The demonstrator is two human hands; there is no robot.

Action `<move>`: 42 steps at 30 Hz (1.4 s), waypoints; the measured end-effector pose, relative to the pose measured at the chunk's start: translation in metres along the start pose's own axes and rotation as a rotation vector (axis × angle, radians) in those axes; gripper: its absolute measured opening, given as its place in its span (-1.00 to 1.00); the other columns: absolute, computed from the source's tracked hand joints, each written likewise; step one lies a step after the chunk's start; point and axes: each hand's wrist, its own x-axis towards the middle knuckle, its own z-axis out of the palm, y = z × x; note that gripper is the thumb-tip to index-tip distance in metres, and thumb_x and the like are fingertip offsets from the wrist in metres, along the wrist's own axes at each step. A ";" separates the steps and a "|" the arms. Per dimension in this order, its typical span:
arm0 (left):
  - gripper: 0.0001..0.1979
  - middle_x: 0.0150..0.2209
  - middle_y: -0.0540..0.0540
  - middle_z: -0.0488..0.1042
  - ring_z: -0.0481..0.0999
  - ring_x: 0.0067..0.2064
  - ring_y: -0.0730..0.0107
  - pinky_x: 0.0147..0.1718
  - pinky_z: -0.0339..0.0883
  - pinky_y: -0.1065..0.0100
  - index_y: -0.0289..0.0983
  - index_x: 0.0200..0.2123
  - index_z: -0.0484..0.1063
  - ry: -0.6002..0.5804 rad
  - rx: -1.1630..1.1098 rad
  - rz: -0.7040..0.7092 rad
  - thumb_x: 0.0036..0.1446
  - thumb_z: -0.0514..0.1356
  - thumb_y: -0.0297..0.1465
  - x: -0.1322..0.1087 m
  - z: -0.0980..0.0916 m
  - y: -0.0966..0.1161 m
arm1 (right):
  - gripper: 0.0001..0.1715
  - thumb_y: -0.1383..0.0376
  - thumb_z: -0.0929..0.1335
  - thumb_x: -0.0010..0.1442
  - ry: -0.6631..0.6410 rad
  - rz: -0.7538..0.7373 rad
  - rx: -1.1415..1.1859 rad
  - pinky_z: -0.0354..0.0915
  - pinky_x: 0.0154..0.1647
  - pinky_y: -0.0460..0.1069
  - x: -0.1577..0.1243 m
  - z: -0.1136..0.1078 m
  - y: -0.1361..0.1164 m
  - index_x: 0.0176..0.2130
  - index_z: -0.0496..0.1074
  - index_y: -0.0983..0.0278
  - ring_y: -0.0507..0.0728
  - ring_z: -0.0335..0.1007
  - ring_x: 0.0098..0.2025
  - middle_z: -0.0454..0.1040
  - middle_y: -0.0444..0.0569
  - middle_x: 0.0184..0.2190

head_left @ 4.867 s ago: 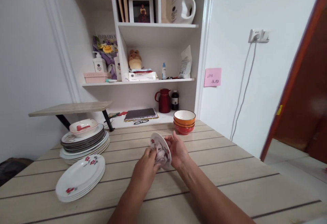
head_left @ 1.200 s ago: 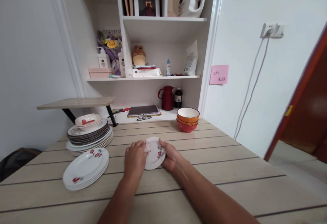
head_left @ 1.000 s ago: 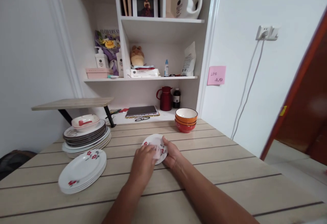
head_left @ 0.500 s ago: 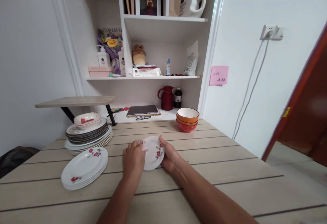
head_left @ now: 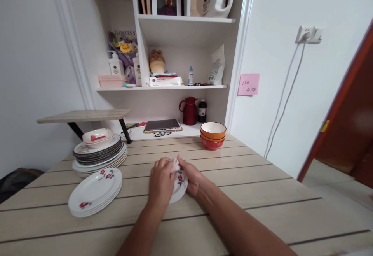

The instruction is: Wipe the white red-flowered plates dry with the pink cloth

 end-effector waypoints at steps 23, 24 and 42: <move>-0.75 -0.05 -0.16 0.41 0.35 -0.01 0.10 -0.10 0.24 0.14 -0.20 -0.10 0.47 0.073 0.039 -0.077 0.16 0.11 -0.43 0.002 0.004 -0.012 | -0.83 0.26 0.40 0.12 -0.012 -0.131 -0.020 0.31 -0.41 -0.09 0.002 0.001 0.005 -0.32 0.41 0.33 0.04 0.39 -0.52 0.50 -0.10 -0.54; -0.74 -0.04 -0.17 0.41 0.35 -0.01 0.08 -0.11 0.24 0.14 -0.21 -0.08 0.46 0.071 0.072 -0.104 0.17 0.11 -0.42 0.002 0.003 -0.014 | -0.84 0.28 0.40 0.11 0.006 -0.147 -0.022 0.31 -0.42 -0.09 0.003 0.001 0.005 -0.30 0.40 0.33 0.04 0.39 -0.53 0.51 -0.10 -0.53; -0.76 0.04 -0.16 0.38 0.32 0.05 0.13 -0.02 0.19 0.14 -0.21 -0.10 0.45 0.032 0.114 -0.094 0.19 0.08 -0.42 -0.001 -0.001 0.003 | -0.91 0.34 0.35 0.17 0.002 -0.105 0.005 0.28 -0.43 -0.08 0.004 -0.001 0.003 -0.36 0.39 0.34 0.04 0.37 -0.57 0.47 -0.10 -0.59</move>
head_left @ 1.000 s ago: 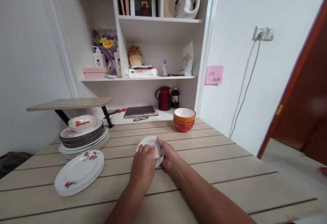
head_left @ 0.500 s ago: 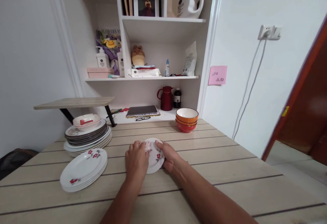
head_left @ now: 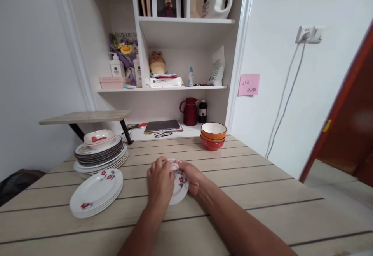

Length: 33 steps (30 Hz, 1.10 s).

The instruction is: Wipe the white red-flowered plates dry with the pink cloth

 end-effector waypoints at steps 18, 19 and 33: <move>-0.71 0.08 -0.15 0.36 0.29 0.08 0.14 0.02 0.16 0.14 -0.18 -0.03 0.39 -0.061 -0.070 0.037 0.18 0.08 -0.43 -0.005 0.002 0.009 | -0.77 0.20 0.30 0.25 0.070 0.085 0.021 0.36 -0.33 -0.01 0.000 0.000 -0.001 -0.32 0.40 0.33 0.11 0.46 -0.47 0.53 -0.04 -0.52; -0.72 0.08 -0.16 0.36 0.29 0.07 0.13 0.00 0.17 0.13 -0.18 -0.03 0.39 -0.047 -0.042 -0.015 0.18 0.09 -0.40 -0.003 0.001 0.004 | -0.78 0.22 0.30 0.26 0.067 0.077 0.017 0.35 -0.34 -0.02 -0.001 0.001 0.001 -0.32 0.40 0.33 0.10 0.45 -0.48 0.52 -0.05 -0.53; -0.63 0.18 -0.16 0.29 0.25 0.18 0.10 0.12 0.12 0.11 -0.19 0.03 0.36 -0.138 -0.112 0.089 0.13 0.12 -0.44 -0.015 0.006 0.018 | -0.64 0.15 0.21 0.31 0.138 0.113 0.072 0.38 -0.28 0.00 0.001 -0.003 -0.008 -0.34 0.39 0.35 0.12 0.47 -0.48 0.51 -0.02 -0.56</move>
